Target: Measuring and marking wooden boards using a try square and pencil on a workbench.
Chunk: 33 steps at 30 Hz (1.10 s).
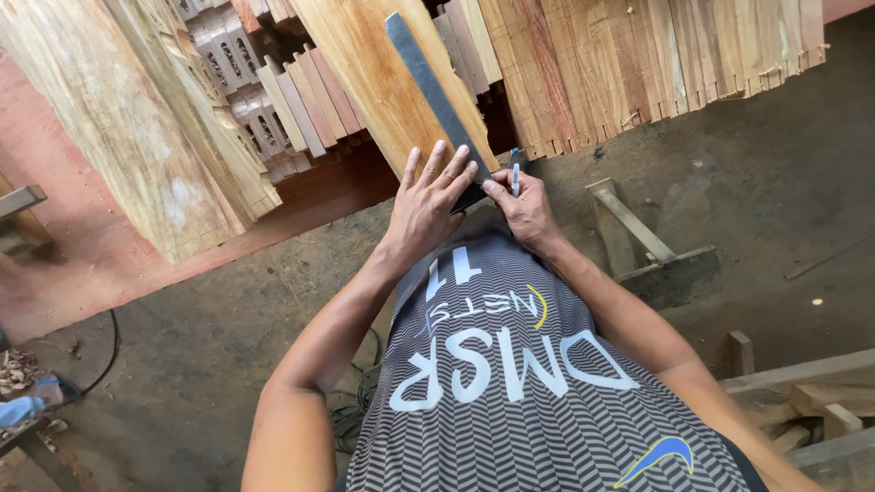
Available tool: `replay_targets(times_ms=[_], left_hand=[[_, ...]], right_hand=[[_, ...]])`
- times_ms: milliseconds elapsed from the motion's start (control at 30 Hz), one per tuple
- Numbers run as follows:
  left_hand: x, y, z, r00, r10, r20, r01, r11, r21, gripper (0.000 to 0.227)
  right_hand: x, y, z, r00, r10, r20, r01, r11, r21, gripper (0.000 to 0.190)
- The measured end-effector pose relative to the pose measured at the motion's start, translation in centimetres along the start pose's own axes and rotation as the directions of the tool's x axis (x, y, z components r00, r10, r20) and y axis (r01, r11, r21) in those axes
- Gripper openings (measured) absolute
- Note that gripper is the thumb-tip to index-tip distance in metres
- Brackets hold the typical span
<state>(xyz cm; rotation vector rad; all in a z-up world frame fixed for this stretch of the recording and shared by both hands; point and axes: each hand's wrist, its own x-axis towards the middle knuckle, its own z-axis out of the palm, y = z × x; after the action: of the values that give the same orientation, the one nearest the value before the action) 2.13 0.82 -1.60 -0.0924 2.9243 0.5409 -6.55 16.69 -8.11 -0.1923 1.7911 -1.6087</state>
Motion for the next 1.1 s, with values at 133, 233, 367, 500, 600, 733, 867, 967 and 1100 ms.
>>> replay_targets(times_ms=[133, 233, 367, 500, 600, 733, 867, 967, 1100], left_hand=[[0.08, -0.03, 0.08, 1.0, -0.002, -0.003, 0.002, 1.0, 0.003, 0.08], [0.17, -0.04, 0.16, 1.0, -0.006, -0.007, 0.006, 1.0, 0.005, 0.08], [0.18, 0.06, 0.1, 1.0, -0.008, -0.018, 0.008, 1.0, 0.008, 0.08], [0.17, 0.03, 0.26, 1.0, -0.01, -0.02, 0.01, 1.0, 0.016, 0.08], [0.13, 0.06, 0.34, 1.0, -0.007, -0.022, 0.008, 1.0, 0.021, 0.08], [0.15, 0.13, 0.21, 0.999, -0.016, -0.028, 0.017, 1.0, 0.016, 0.08], [0.16, 0.17, 0.31, 0.999, -0.023, -0.031, 0.024, 1.0, 0.015, 0.08], [0.19, 0.16, 0.34, 0.999, -0.025, -0.029, 0.025, 1.0, 0.006, 0.08], [0.16, 0.25, 0.29, 0.999, -0.022, -0.041, 0.022, 1.0, 0.008, 0.079]], right_hand=[[0.13, -0.25, -0.14, 1.0, 0.001, 0.016, 0.0, 1.0, -0.026, 0.009], [0.32, -0.55, -0.29, 1.0, -0.003, 0.031, 0.005, 0.999, -0.05, 0.01], [0.39, -0.5, -0.38, 0.999, -0.001, 0.034, 0.003, 0.997, -0.072, 0.01], [0.25, -0.75, -0.24, 1.0, 0.006, 0.026, -0.005, 0.999, -0.042, 0.011], [0.31, -0.45, -0.37, 1.0, 0.002, 0.031, 0.0, 0.997, -0.071, 0.01], [0.35, -0.5, -0.4, 0.999, 0.006, 0.038, -0.002, 0.996, -0.086, 0.01], [0.37, 0.04, -0.4, 0.999, -0.005, 0.032, 0.008, 0.996, -0.094, 0.009], [0.45, 0.05, -0.47, 0.999, -0.009, 0.043, 0.013, 0.994, -0.11, 0.009], [0.4, -0.14, -0.53, 0.999, 0.015, 0.039, -0.011, 0.996, -0.092, 0.01]])
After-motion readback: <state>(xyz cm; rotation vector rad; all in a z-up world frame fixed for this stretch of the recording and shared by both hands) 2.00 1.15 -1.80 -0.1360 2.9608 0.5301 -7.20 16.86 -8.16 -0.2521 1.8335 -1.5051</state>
